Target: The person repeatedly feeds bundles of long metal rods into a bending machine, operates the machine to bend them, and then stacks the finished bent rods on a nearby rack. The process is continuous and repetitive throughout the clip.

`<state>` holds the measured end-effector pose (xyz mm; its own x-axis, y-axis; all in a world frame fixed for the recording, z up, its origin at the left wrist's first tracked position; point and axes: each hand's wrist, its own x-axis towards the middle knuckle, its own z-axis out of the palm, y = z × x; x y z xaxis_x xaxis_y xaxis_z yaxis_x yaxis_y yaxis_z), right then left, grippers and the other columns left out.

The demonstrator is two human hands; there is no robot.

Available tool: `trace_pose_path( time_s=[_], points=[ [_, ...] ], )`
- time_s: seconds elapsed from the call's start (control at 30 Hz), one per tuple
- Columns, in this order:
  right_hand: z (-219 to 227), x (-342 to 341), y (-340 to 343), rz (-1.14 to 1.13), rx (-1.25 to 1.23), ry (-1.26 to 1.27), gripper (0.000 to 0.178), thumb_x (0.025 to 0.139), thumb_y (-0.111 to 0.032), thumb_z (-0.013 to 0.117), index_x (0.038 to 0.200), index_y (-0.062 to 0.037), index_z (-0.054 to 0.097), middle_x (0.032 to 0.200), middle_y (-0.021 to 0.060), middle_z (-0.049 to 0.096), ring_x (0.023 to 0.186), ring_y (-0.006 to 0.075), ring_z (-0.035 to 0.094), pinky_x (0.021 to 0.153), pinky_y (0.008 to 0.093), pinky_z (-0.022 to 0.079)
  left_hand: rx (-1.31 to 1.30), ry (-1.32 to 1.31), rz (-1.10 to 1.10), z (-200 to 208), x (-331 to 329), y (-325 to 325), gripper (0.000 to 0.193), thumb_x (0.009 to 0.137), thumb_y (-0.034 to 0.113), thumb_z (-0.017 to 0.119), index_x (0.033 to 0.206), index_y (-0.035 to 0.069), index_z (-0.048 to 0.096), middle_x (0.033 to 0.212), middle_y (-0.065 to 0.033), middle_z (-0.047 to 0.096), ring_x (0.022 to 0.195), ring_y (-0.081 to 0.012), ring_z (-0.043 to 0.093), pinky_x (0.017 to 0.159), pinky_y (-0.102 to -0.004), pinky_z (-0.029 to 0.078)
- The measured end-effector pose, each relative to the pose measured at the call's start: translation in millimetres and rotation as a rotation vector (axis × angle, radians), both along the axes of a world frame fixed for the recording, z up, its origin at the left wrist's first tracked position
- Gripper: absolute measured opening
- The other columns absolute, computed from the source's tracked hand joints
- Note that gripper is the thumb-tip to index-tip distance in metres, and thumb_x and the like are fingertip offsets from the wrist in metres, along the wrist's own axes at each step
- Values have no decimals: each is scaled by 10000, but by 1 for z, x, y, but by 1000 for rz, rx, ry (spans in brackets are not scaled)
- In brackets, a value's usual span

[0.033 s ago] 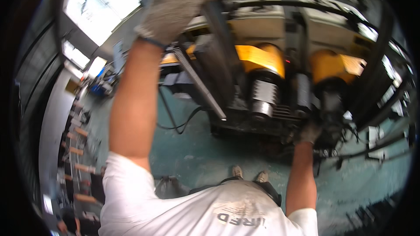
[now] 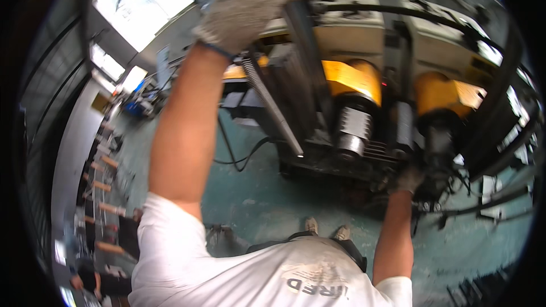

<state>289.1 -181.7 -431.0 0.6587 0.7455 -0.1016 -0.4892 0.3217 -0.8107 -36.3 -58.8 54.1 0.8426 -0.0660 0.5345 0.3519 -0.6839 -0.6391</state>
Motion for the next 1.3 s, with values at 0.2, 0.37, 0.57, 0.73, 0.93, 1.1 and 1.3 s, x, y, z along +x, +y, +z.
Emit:
trace_pose_path(
  time_s=[0.2, 0.37, 0.57, 0.73, 0.93, 1.1, 1.3],
  points=[
    [68, -31, -17, -20, -154, 237, 141, 861, -127, 708, 969, -51, 757, 910, 90, 755, 649, 227, 701, 484, 319, 538, 10, -74, 59, -20, 13, 14, 28, 859, 107, 686, 870, 92, 707, 833, -163, 730, 883, -338, 795, 889, -427, 650],
    [58, -22, -14, 78, -147, 238, 209, 920, -148, 680, 1075, -30, 753, 1005, 115, 768, 754, 260, 731, 568, 350, 582, 73, 0, 361, -23, 38, 16, 155, 856, 139, 741, 950, 114, 862, 876, -125, 827, 855, -319, 830, 770, -429, 673],
    [45, -14, -11, 157, -199, 265, 283, 950, -174, 677, 1162, -5, 759, 1136, 160, 767, 978, 322, 754, 839, 426, 647, 114, -46, 365, -26, 39, 20, 115, 934, 154, 719, 908, 183, 828, 829, -80, 805, 800, -235, 821, 703, -398, 671],
    [-32, 63, 3, 247, -60, 98, 340, 1051, -253, 666, 1290, -24, 742, 1224, 152, 767, 1090, 321, 747, 948, 431, 634, -3, -26, 478, -23, 50, -7, 125, 896, 186, 739, 885, 138, 854, 834, -74, 811, 781, -241, 792, 725, -404, 652],
    [98, -66, -101, 27, -272, -7, 456, 1153, -279, 580, 1533, -39, 657, 1411, 157, 735, 1197, 364, 739, 923, 495, 659, -374, -346, 257, -89, -30, -108, 225, 1042, 243, 664, 941, 95, 801, 823, -10, 745, 727, -171, 674, 759, -365, 587],
    [-32, -19, -129, -58, -473, -1094, 641, 1115, -245, 553, 1714, -207, 329, 1572, 83, 649, 1316, 267, 704, 1113, 402, 578, -994, -1252, -307, -114, -154, -286, 68, 975, 16, 667, 1010, 61, 703, 848, -9, 679, 745, -152, 676, 704, -320, 598],
    [48, -232, -143, 360, 10, -317, 1251, 953, -279, 907, 1604, -69, -141, 1295, 160, 696, 1166, 307, 656, 1008, 480, 576, -804, -1922, -24, -140, -253, -547, 192, 921, -104, 661, 1039, 46, 636, 889, -32, 642, 822, -162, 707, 719, -358, 616]
  ],
)
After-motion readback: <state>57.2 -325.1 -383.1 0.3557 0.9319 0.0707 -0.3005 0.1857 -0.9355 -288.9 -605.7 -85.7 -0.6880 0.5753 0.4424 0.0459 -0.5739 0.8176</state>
